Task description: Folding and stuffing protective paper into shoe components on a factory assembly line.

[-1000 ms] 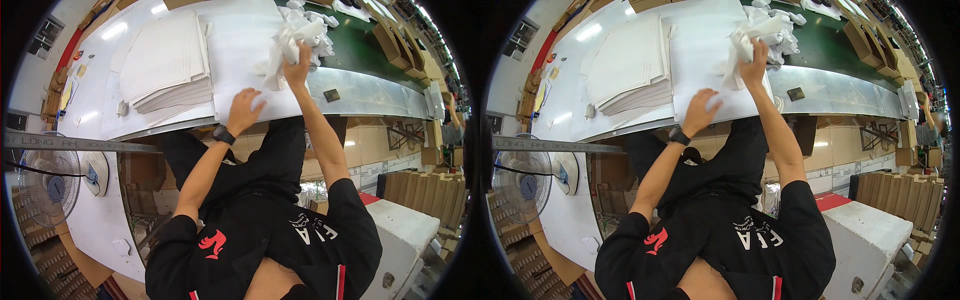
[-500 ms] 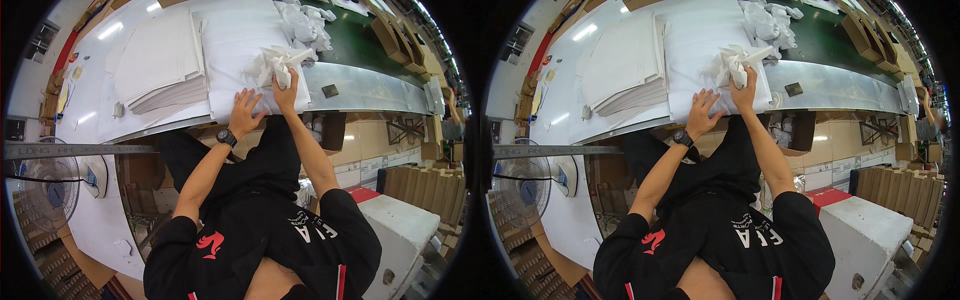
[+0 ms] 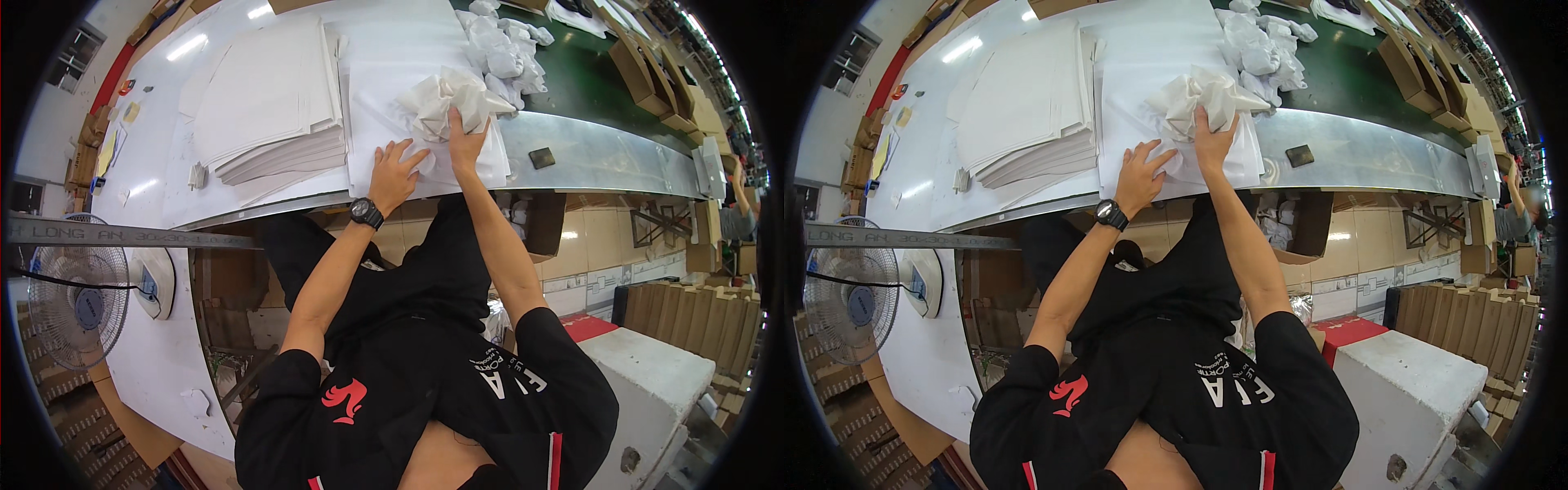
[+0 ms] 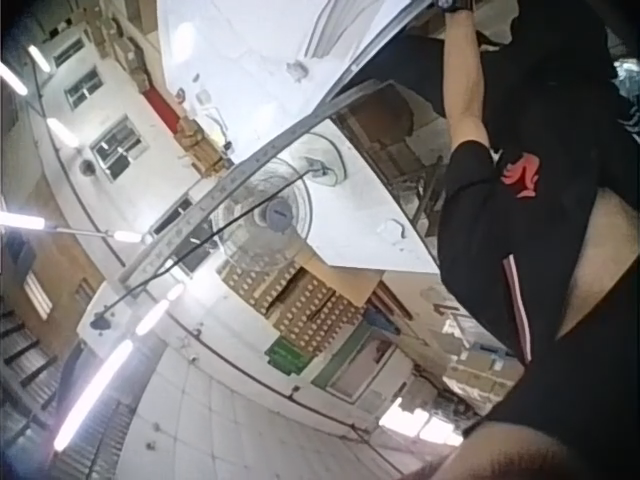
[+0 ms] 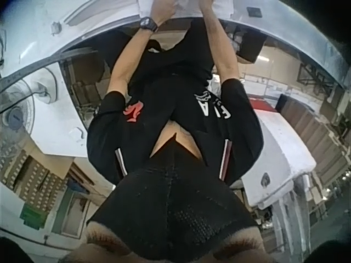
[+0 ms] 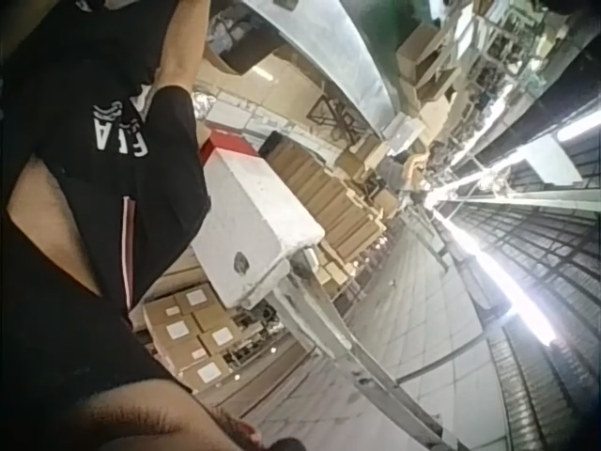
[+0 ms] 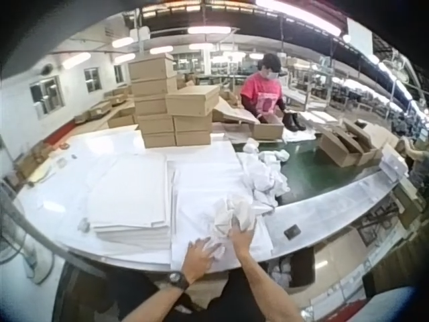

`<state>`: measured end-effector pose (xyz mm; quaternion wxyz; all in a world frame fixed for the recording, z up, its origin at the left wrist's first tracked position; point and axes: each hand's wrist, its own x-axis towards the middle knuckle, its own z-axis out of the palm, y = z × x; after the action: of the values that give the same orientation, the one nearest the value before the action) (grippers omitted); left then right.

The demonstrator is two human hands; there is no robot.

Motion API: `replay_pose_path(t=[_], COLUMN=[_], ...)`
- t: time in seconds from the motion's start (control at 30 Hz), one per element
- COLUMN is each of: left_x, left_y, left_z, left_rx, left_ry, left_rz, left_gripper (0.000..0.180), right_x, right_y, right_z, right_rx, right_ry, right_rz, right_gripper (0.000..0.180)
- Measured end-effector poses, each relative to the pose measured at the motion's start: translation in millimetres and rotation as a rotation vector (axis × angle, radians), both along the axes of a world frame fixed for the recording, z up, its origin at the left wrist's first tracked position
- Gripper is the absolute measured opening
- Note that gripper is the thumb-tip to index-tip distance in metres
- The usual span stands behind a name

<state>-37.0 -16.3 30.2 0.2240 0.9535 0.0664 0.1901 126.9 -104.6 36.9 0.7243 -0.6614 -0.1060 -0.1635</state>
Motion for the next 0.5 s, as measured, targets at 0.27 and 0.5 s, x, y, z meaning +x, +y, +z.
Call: replay_pose_path(t=[0.27, 0.5], left_x=[-34.6, -51.6], left_y=[-6.3, -22.1], left_z=[-20.7, -3.8], left_rx=[0.173, 0.007], left_ry=[0.108, -0.277], left_rz=[0.111, 0.191], left_gripper=[0.066, 0.064], right_x=[-44.2, -44.9], right_y=[-68.4, -66.0], right_z=[20.1, 38.2], right_rx=[-0.329, -1.022], right_ry=[-0.290, -0.622], right_rz=[0.592, 0.853], right_gripper=[0.060, 0.065])
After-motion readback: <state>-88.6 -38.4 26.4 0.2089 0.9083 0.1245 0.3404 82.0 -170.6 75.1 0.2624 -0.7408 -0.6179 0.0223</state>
